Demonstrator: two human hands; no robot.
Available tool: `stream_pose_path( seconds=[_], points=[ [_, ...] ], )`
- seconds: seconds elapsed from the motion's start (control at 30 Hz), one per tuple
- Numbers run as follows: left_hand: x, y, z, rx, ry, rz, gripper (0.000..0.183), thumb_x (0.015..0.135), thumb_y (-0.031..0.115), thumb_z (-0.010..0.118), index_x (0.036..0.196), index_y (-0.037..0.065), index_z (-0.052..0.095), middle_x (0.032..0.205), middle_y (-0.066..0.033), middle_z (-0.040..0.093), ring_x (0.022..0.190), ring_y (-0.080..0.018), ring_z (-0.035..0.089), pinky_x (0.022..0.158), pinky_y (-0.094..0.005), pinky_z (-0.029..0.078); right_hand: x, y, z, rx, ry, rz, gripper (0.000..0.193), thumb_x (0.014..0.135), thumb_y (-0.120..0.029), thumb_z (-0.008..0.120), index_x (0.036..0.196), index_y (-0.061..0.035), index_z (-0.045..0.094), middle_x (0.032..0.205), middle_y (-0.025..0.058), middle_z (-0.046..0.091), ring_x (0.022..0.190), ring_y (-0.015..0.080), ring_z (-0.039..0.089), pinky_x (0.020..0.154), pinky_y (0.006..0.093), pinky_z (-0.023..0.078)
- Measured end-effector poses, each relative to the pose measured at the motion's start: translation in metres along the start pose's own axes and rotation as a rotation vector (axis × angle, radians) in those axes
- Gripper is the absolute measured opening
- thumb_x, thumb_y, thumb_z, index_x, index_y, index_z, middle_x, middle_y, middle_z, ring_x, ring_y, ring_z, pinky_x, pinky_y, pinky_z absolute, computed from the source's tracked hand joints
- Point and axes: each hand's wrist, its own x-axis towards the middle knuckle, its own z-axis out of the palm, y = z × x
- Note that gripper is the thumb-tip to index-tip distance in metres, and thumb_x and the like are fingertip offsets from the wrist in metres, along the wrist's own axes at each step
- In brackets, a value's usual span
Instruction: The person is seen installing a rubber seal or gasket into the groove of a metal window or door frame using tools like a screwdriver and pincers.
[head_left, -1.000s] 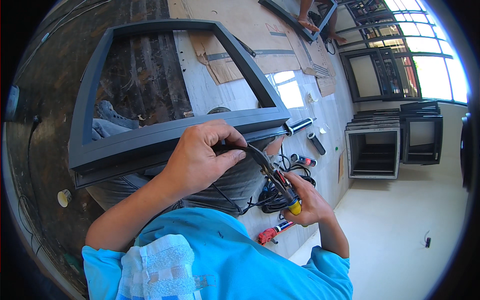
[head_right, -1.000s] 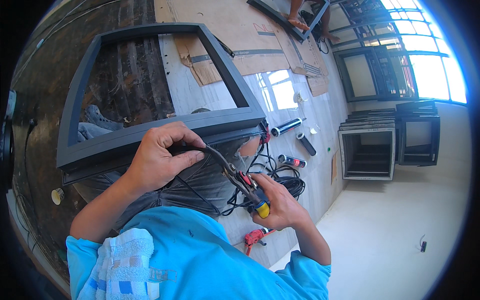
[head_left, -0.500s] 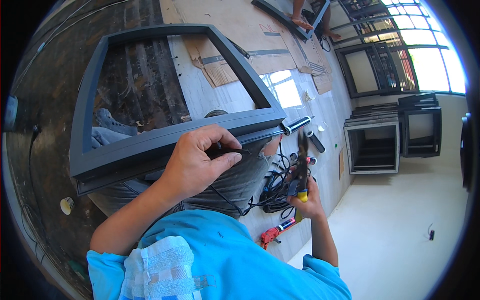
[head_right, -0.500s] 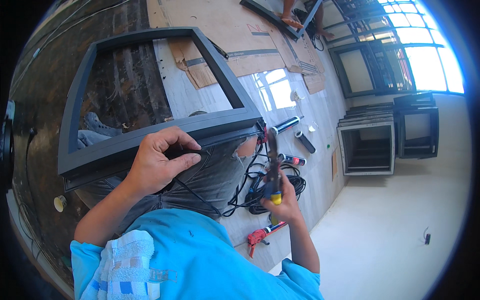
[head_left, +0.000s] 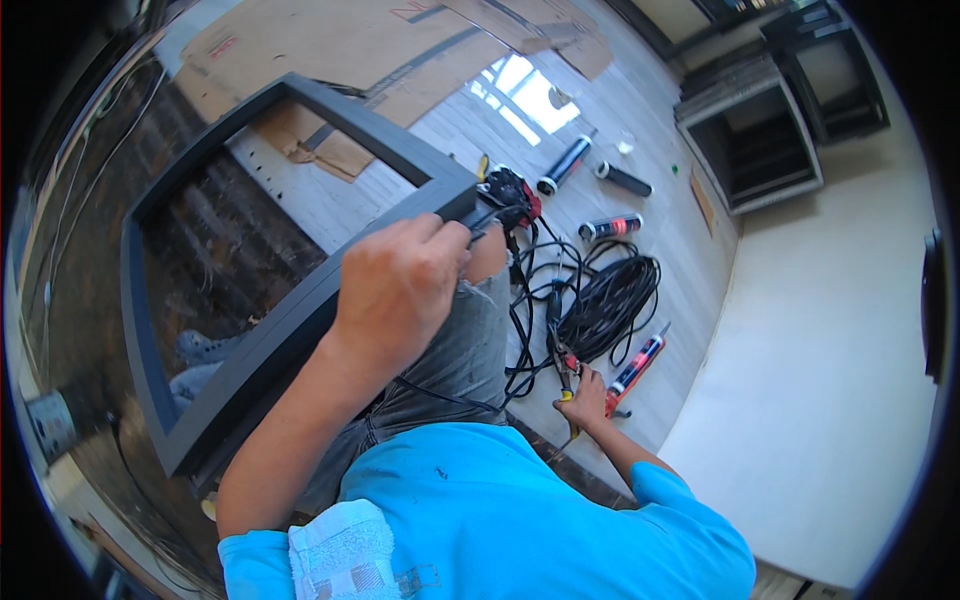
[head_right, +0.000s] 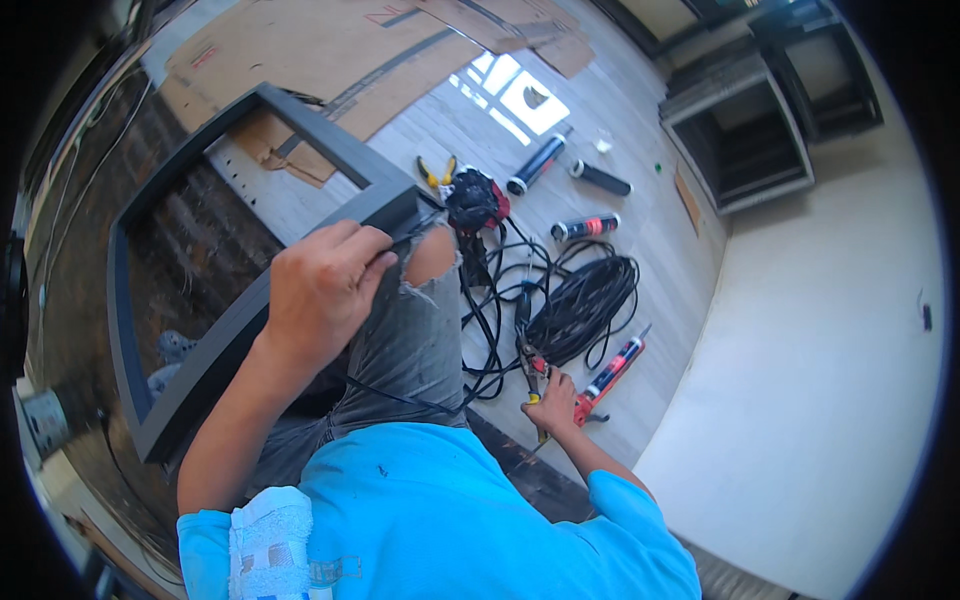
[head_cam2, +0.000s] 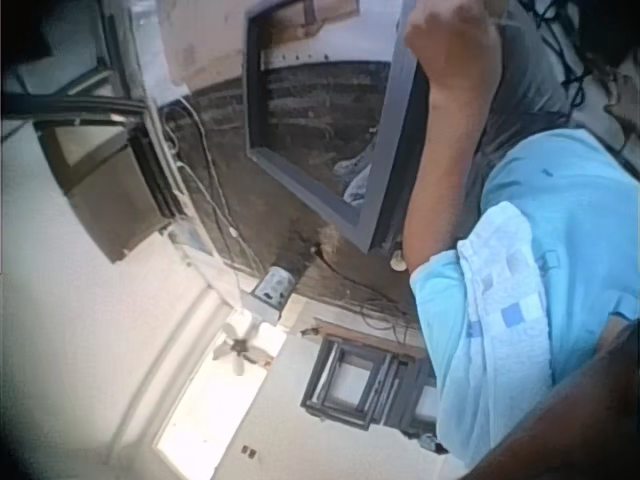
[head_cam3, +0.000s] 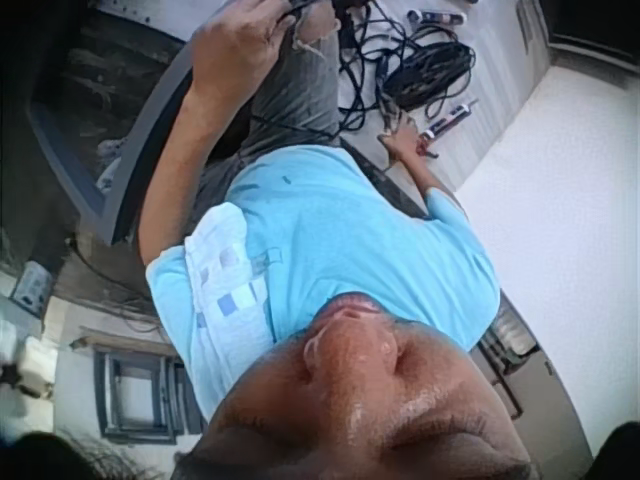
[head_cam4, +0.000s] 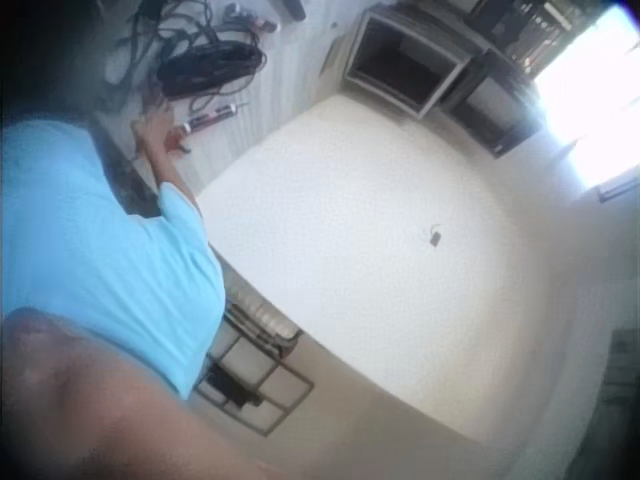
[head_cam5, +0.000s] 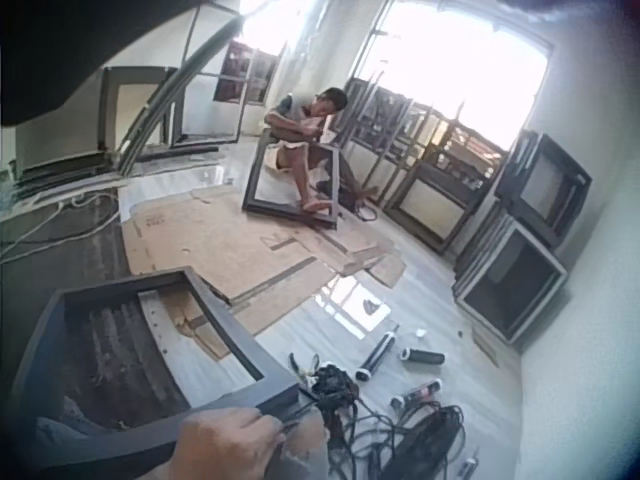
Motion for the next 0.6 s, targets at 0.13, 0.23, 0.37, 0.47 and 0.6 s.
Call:
stream_pose_path(
  seconds=[0.13,0.23,0.37,0.47,0.6],
  points=[
    [0.013,-0.004,0.007,0.078,-0.149,0.009,0.015,0.083,0.007,0.077,0.097,0.004,0.072,0.090,-0.0129,0.071,0.084,-0.0340,0.069,0.073,-0.0406,0.054,-0.009,0.008,0.028,-0.198,-0.181,-0.022,0.137,0.057,-0.062,0.091,0.154,0.0055,0.024,0.146,0.0295,0.042,0.137,0.0474,0.043,0.114,0.0566,0.037],
    [0.017,-0.007,0.003,-0.034,-0.239,-0.059,0.019,0.086,0.003,0.075,0.104,0.001,0.073,0.097,-0.0152,0.074,0.089,-0.0295,0.073,0.080,-0.0350,0.056,0.036,0.008,-0.015,-0.247,-0.734,-0.063,0.119,0.062,-0.068,0.086,0.156,-0.0092,0.041,0.140,0.0253,0.058,0.127,0.0422,0.059,0.107,0.0493,0.049],
    [0.018,0.000,-0.010,-0.048,-0.267,-0.102,0.021,0.088,-0.002,0.073,0.109,-0.002,0.073,0.099,-0.0162,0.075,0.092,-0.0240,0.074,0.084,-0.0319,0.055,0.118,-0.024,-0.087,0.265,0.015,-0.341,0.034,0.086,-0.031,0.066,0.105,-0.0031,0.068,0.098,0.0233,0.072,0.093,0.0432,0.069,0.081,0.0504,0.055],
    [0.021,0.002,-0.010,-0.084,-0.228,-0.232,0.022,0.088,-0.003,0.073,0.110,-0.002,0.073,0.098,-0.0154,0.076,0.090,-0.0215,0.072,0.084,-0.0319,0.055,0.180,-0.065,-0.108,0.525,0.355,-0.377,0.020,0.091,-0.016,0.056,0.097,-0.0010,0.068,0.094,0.0251,0.070,0.091,0.0438,0.069,0.079,0.0499,0.054],
    [0.036,0.003,0.006,0.122,-0.203,-0.118,0.020,0.087,0.001,0.075,0.107,0.001,0.074,0.095,-0.0130,0.076,0.086,-0.0222,0.071,0.085,-0.0345,0.052,0.241,-0.066,-0.073,0.111,-0.010,-0.086,0.041,0.083,-0.037,0.067,0.107,-0.0045,0.073,0.112,0.0218,0.073,0.108,0.0389,0.070,0.094,0.0475,0.055]
  ],
)
